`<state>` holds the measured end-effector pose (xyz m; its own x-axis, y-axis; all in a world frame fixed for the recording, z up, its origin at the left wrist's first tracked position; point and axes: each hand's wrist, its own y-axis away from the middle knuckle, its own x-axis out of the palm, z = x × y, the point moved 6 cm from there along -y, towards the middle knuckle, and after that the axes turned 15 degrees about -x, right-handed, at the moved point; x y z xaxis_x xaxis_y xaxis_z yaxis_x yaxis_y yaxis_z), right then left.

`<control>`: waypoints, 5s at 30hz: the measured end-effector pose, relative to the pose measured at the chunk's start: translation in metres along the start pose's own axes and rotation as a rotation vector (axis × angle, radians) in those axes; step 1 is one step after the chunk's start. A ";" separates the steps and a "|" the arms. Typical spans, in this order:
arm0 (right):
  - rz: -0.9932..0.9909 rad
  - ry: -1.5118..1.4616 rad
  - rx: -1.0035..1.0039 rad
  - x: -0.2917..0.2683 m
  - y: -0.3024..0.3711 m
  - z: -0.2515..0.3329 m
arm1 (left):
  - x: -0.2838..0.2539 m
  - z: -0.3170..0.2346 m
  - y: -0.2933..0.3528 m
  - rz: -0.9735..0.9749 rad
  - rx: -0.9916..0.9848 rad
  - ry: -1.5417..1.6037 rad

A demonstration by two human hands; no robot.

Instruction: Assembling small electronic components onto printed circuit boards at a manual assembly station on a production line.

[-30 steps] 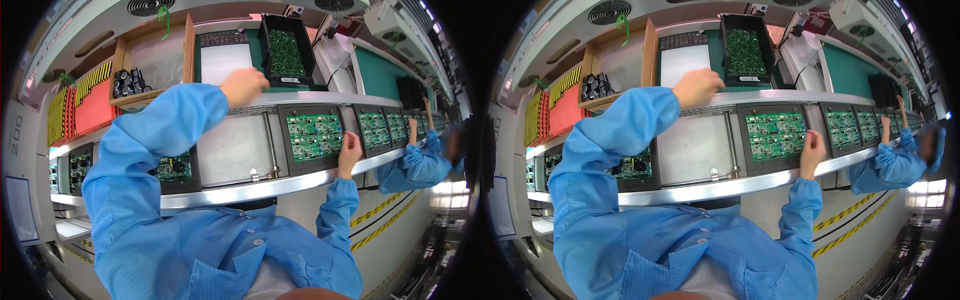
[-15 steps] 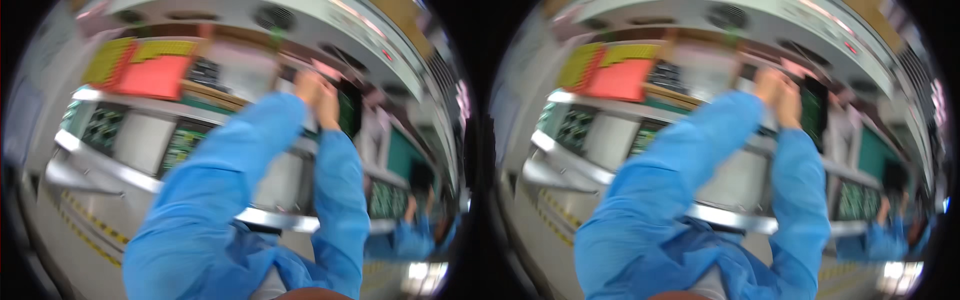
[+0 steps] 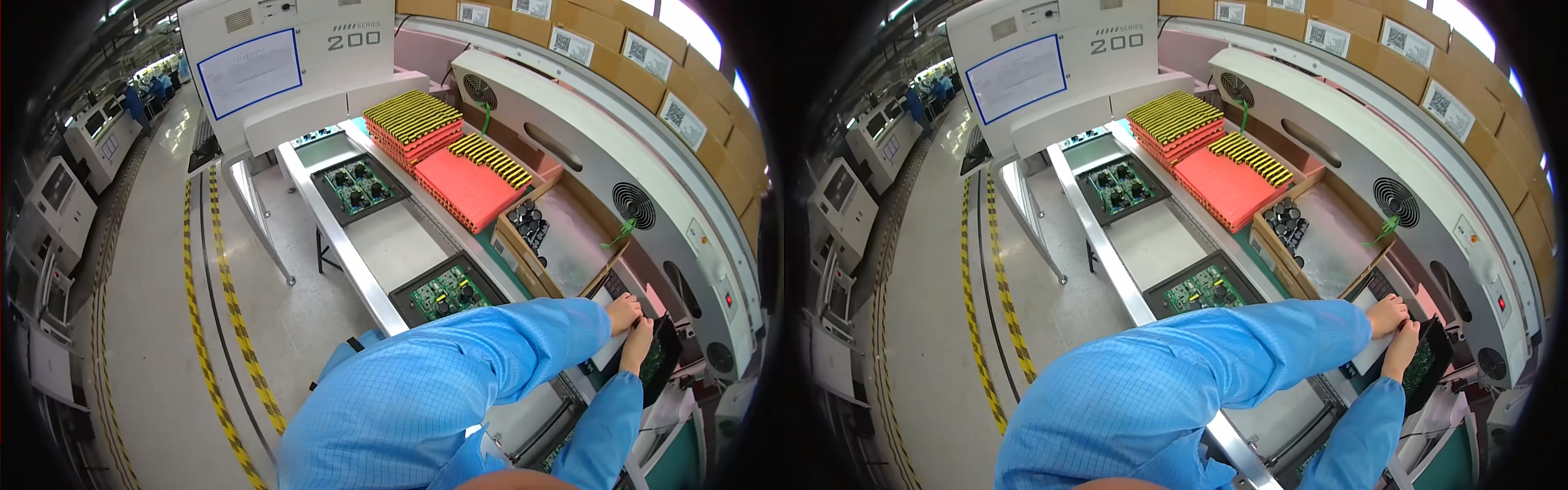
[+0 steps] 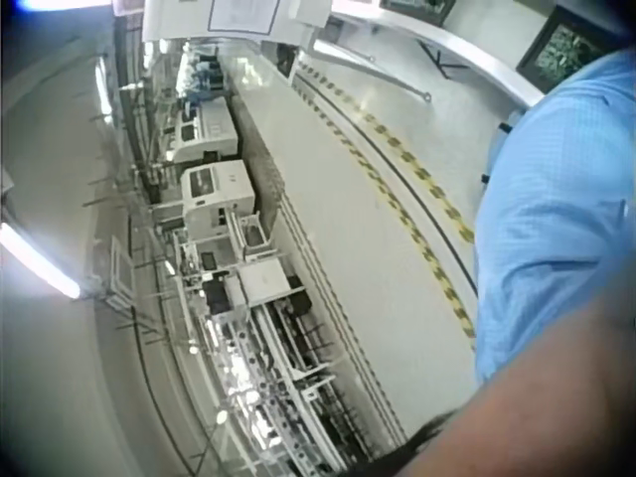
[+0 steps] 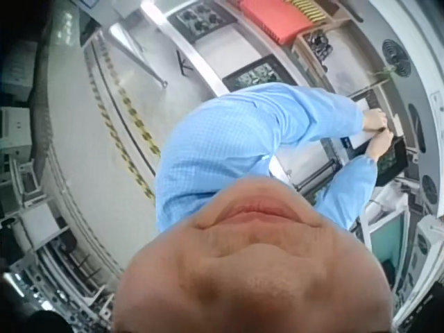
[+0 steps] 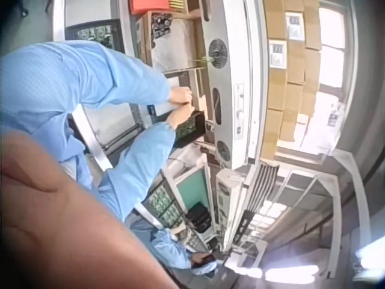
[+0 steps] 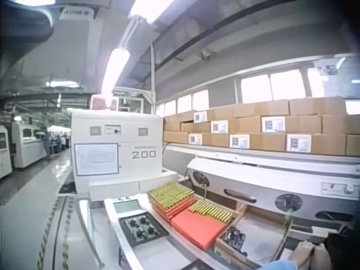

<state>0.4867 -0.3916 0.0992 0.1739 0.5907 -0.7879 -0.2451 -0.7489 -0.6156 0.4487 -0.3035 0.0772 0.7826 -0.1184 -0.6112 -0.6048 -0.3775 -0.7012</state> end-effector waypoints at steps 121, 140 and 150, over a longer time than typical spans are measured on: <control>-0.149 -0.347 0.381 -0.127 0.398 -0.052 | -0.091 -0.179 0.225 0.594 0.732 -0.089; 0.058 -0.465 -0.025 -0.096 0.029 0.215 | -0.449 0.456 0.076 -0.180 -0.406 -0.372; -0.008 -0.477 -0.618 0.139 -0.244 0.488 | -0.411 0.492 0.054 -0.258 -0.115 -0.590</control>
<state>0.1048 0.0198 0.1468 -0.2898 0.5576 -0.7779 0.3546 -0.6924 -0.6283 0.0216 0.1763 0.1098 0.6678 0.5008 -0.5507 -0.3633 -0.4265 -0.8283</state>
